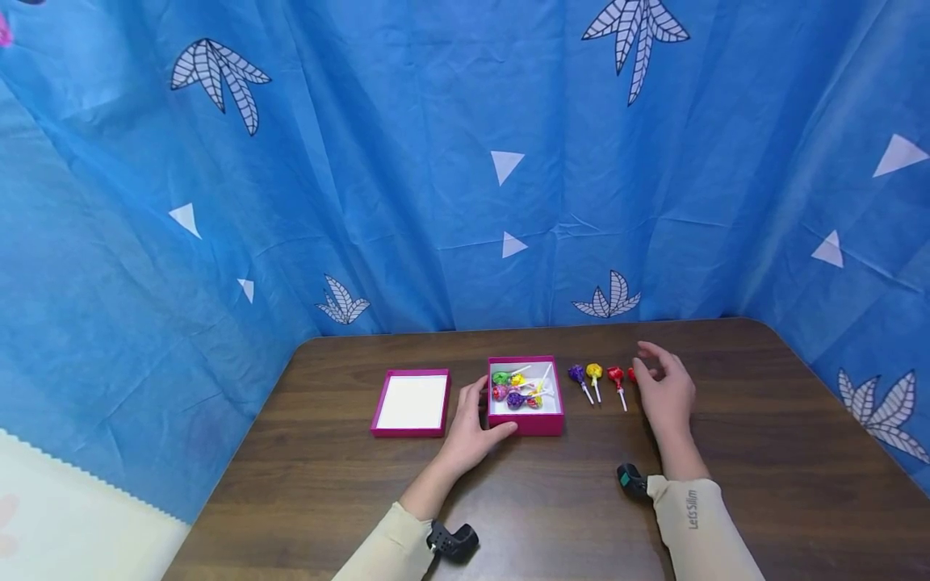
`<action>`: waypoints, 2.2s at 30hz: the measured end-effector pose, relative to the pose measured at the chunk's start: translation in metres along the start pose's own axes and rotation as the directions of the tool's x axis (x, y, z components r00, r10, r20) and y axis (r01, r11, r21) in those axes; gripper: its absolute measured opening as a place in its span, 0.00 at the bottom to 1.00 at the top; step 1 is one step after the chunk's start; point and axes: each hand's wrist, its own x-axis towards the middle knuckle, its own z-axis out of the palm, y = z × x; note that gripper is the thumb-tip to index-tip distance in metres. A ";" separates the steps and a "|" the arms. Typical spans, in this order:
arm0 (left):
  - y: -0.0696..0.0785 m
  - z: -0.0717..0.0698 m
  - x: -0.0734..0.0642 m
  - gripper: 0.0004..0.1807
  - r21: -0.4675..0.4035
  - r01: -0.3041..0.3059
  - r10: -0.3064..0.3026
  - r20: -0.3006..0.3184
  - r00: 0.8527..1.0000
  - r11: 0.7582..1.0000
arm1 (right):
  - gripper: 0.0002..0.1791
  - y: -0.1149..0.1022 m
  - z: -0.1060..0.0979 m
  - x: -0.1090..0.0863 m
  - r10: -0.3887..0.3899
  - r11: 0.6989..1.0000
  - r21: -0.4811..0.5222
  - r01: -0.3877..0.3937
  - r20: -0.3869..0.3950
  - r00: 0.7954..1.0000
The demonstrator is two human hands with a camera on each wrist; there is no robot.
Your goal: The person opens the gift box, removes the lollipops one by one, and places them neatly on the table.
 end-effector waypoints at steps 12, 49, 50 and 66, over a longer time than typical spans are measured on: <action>0.001 -0.001 0.001 0.51 -0.006 0.011 -0.011 -0.009 1.000 1.000 | 0.17 -0.061 -0.004 -0.011 -0.113 0.978 0.184 0.098 0.072 0.991; -0.002 0.002 0.002 0.51 -0.003 -0.020 0.020 -0.007 1.000 1.000 | 0.18 -0.100 0.041 -0.031 -0.438 0.889 0.197 0.412 0.629 0.643; -0.002 0.002 0.001 0.51 -0.004 -0.020 0.020 -0.006 1.000 1.000 | 0.18 -0.100 0.042 -0.030 -0.434 0.890 0.198 0.411 0.641 0.633; -0.002 0.001 0.002 0.51 -0.015 -0.027 0.027 0.007 1.000 1.000 | 0.16 -0.098 0.060 -0.021 -0.412 0.885 0.150 0.441 0.695 0.590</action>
